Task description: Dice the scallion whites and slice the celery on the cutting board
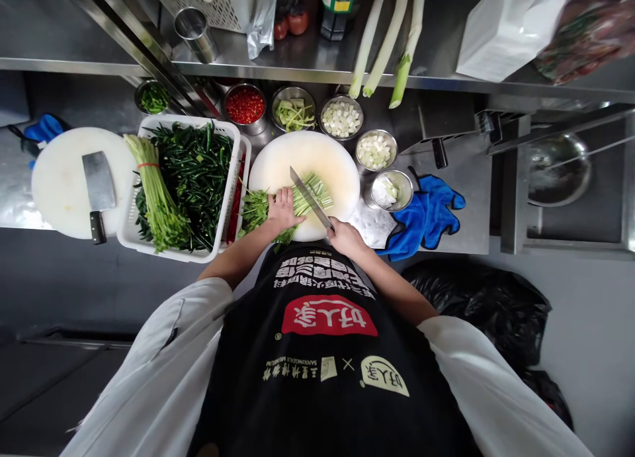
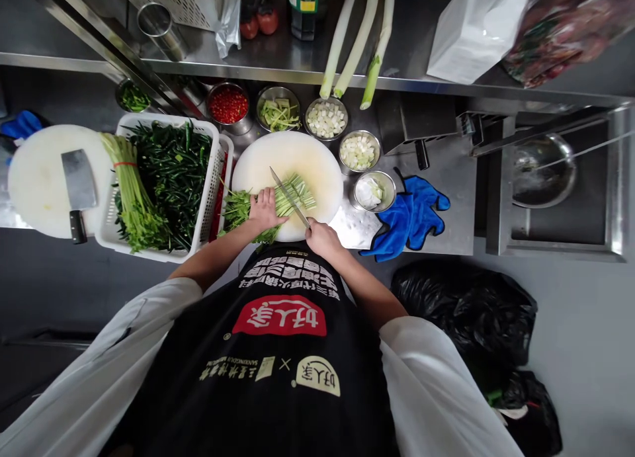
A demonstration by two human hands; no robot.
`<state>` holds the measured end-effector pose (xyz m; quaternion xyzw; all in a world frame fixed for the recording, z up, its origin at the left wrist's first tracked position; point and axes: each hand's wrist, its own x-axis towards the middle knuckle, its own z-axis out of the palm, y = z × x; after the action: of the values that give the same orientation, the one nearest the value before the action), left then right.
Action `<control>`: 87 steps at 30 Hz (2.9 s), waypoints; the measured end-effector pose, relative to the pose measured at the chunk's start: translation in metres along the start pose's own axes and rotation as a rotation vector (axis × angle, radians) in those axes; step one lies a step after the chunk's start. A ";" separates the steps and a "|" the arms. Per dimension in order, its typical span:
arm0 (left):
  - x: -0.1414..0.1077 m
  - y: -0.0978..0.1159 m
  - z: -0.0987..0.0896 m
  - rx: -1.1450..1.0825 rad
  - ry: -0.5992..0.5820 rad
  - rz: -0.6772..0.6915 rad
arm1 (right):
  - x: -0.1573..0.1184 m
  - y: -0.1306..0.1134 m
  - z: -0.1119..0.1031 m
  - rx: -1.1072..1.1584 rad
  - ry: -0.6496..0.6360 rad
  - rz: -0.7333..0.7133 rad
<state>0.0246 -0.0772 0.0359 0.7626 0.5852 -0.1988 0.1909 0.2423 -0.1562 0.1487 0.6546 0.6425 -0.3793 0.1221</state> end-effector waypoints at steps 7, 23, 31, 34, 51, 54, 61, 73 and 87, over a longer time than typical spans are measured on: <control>-0.001 0.003 0.000 -0.024 0.007 0.003 | 0.008 -0.002 -0.005 -0.024 -0.091 0.058; -0.004 0.003 -0.002 -0.013 0.067 -0.005 | 0.073 -0.008 0.019 0.070 -0.031 0.059; 0.006 0.000 -0.013 -0.067 0.096 0.018 | 0.046 0.035 0.018 0.070 -0.018 0.112; 0.006 -0.014 -0.025 -0.102 0.165 0.114 | 0.047 0.029 0.019 0.092 -0.007 0.109; 0.062 -0.019 -0.032 -0.018 0.060 0.657 | 0.054 0.035 0.026 0.158 -0.008 0.086; 0.067 -0.020 -0.029 -0.155 0.094 0.639 | 0.054 0.037 0.026 0.164 -0.007 0.087; 0.071 -0.036 -0.030 -0.595 0.243 0.551 | 0.054 0.037 0.024 0.163 -0.010 0.087; 0.073 -0.040 -0.026 -1.036 0.230 0.316 | 0.054 0.037 0.023 0.150 -0.026 0.102; 0.086 -0.057 -0.061 -1.496 -0.035 -0.342 | 0.055 0.038 0.021 0.155 -0.044 0.114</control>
<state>-0.0054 0.0389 0.0386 0.3259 0.6706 0.2113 0.6321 0.2647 -0.1339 0.0860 0.6891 0.5701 -0.4346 0.1062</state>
